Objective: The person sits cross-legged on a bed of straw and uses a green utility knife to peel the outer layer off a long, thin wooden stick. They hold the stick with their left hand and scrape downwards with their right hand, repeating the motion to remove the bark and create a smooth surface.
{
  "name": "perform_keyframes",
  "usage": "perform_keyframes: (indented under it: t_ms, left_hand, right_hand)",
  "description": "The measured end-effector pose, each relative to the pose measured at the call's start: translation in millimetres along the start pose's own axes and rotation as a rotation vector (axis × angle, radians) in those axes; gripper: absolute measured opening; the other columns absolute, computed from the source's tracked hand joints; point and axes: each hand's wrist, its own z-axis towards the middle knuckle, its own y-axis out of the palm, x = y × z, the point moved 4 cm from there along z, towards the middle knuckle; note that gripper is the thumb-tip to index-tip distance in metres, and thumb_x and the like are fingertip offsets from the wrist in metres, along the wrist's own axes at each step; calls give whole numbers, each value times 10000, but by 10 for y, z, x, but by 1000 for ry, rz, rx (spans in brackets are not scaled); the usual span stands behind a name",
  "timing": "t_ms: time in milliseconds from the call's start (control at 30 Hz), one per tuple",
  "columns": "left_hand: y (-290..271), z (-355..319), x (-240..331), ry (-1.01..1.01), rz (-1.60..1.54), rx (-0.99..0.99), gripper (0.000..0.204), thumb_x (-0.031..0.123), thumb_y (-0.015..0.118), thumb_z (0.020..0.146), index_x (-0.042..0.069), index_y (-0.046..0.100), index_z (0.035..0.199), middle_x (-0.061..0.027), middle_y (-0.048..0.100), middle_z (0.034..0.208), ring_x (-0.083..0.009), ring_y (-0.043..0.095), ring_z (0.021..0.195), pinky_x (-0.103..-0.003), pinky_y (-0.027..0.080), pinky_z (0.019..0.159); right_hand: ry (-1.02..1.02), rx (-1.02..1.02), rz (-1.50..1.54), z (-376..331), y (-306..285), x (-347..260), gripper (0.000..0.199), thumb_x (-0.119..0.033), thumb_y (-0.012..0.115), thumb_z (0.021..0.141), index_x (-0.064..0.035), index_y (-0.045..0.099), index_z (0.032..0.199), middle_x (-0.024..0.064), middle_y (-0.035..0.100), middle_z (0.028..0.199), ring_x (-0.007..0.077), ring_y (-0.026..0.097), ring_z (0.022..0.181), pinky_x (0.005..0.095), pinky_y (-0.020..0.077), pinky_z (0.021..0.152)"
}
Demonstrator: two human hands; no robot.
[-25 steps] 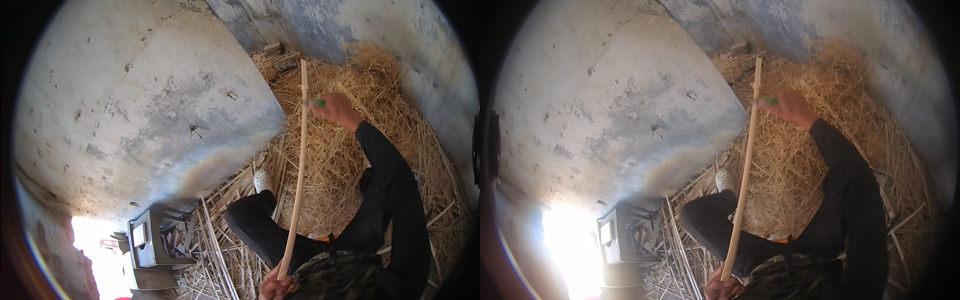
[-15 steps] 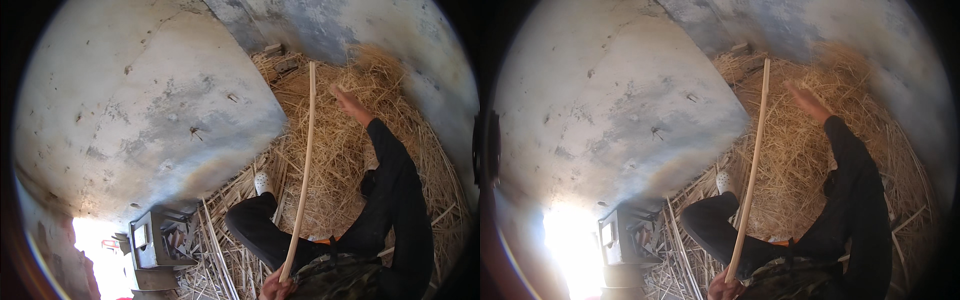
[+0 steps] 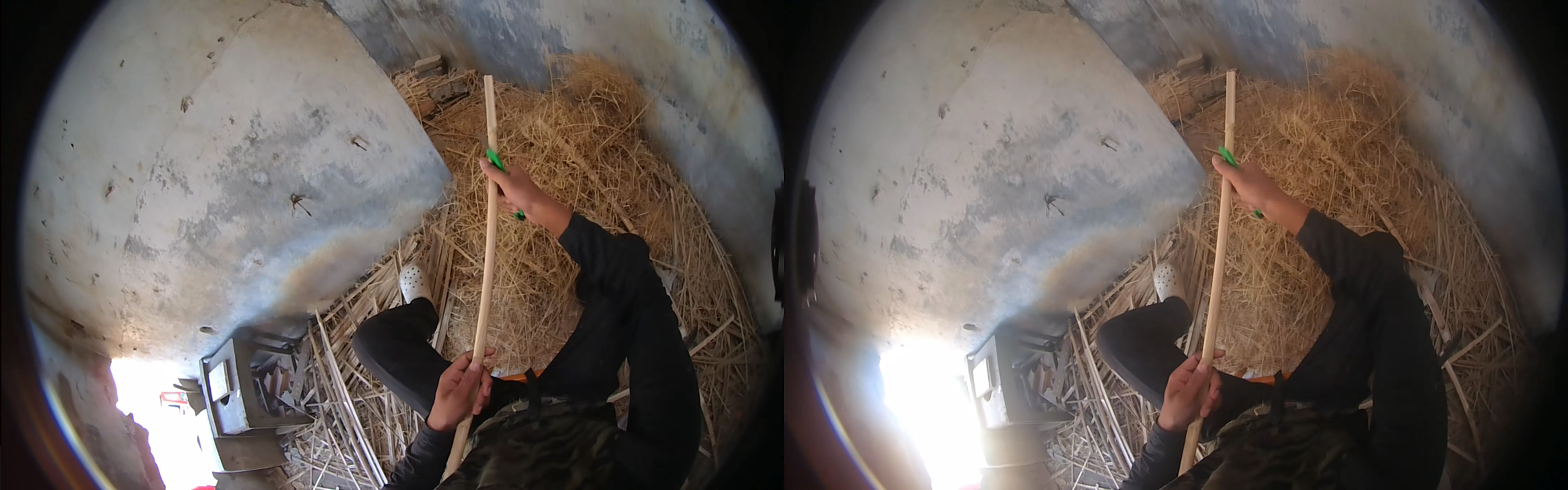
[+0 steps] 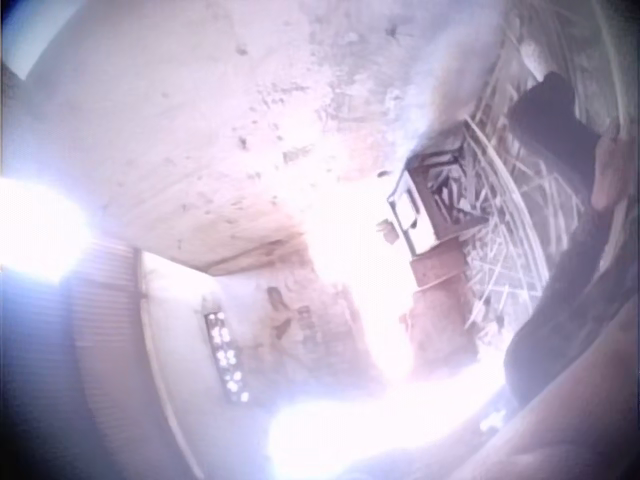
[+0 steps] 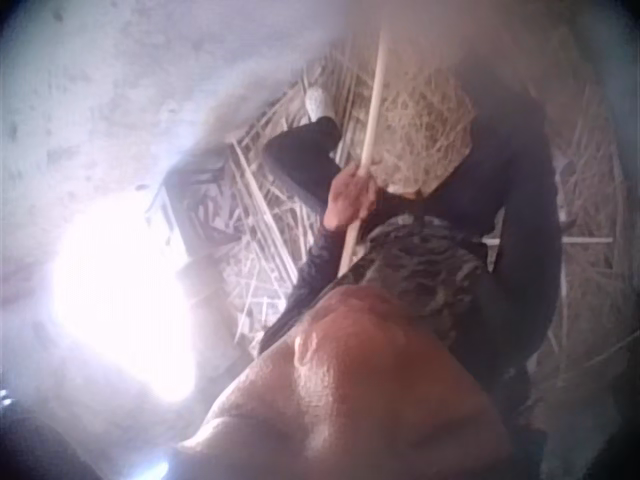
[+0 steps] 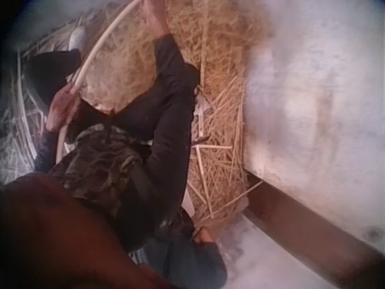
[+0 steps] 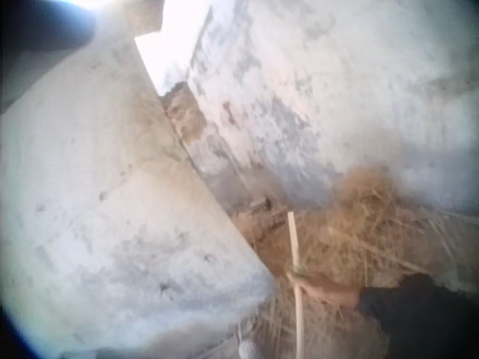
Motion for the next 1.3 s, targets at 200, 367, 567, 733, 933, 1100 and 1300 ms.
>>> perform_keyframes:
  t_ms: [200, 367, 567, 733, 933, 1100, 1300]
  left_hand:
    - [-129, 3, 268, 51, 25, 155, 362, 256, 363, 1040, -2, 440, 1282, -15, 467, 625, -69, 400, 406, -194, 367, 420]
    - [-155, -30, 260, 61, -62, 112, 319, 270, 345, 1043, 10, 442, 1200, 3, 413, 585, -70, 332, 348, -206, 336, 388]
    - [-179, -31, 223, 20, -315, 32, 285, 277, 327, 1045, 34, 435, 1147, 11, 375, 568, -67, 287, 325, -210, 298, 372]
    - [-155, -122, 273, 14, -228, 99, 265, 260, 327, 1046, 37, 432, 1145, 12, 381, 573, -65, 288, 329, -208, 299, 375]
    - [-198, -142, 281, 69, -109, 105, 252, 243, 324, 1048, 32, 425, 1143, 12, 393, 587, -63, 299, 343, -206, 319, 389]
    - [-182, -120, 366, 98, -55, 120, 263, 263, 333, 1047, 33, 427, 1134, 13, 387, 587, -61, 310, 352, -206, 323, 398]
    - [-109, -247, 266, 8, -98, 135, 255, 268, 336, 1046, 44, 428, 1127, 11, 385, 585, -67, 299, 342, -207, 321, 393]
  right_hand:
    - [-338, -224, -950, -841, 478, -385, 743, -835, 461, 752, -139, 493, 494, -29, 327, 419, 115, 360, 356, 320, 293, 359]
    - [-351, -161, -1043, -777, 577, -75, 790, -864, 456, 717, -117, 538, 474, -4, 308, 375, 150, 378, 333, 336, 302, 347]
    - [-409, -270, -1018, -966, 796, -87, 810, -884, 436, 703, -114, 525, 467, -5, 306, 370, 149, 364, 328, 332, 298, 343]
    - [-189, -260, -986, -612, 723, -72, 894, -892, 399, 708, -42, 552, 474, 78, 437, 399, 227, 520, 392, 376, 374, 375]
    - [-567, -234, -991, -1001, 1000, -47, 820, -898, 438, 680, -116, 546, 458, -3, 377, 371, 155, 398, 326, 345, 308, 344]
    - [-432, -139, -983, -611, 786, 3, 822, -880, 429, 708, -106, 569, 470, 9, 376, 363, 163, 402, 323, 337, 304, 336]
    - [-357, -166, -987, -620, 708, -17, 809, -868, 385, 746, -123, 554, 480, -10, 313, 361, 143, 375, 320, 328, 293, 334]
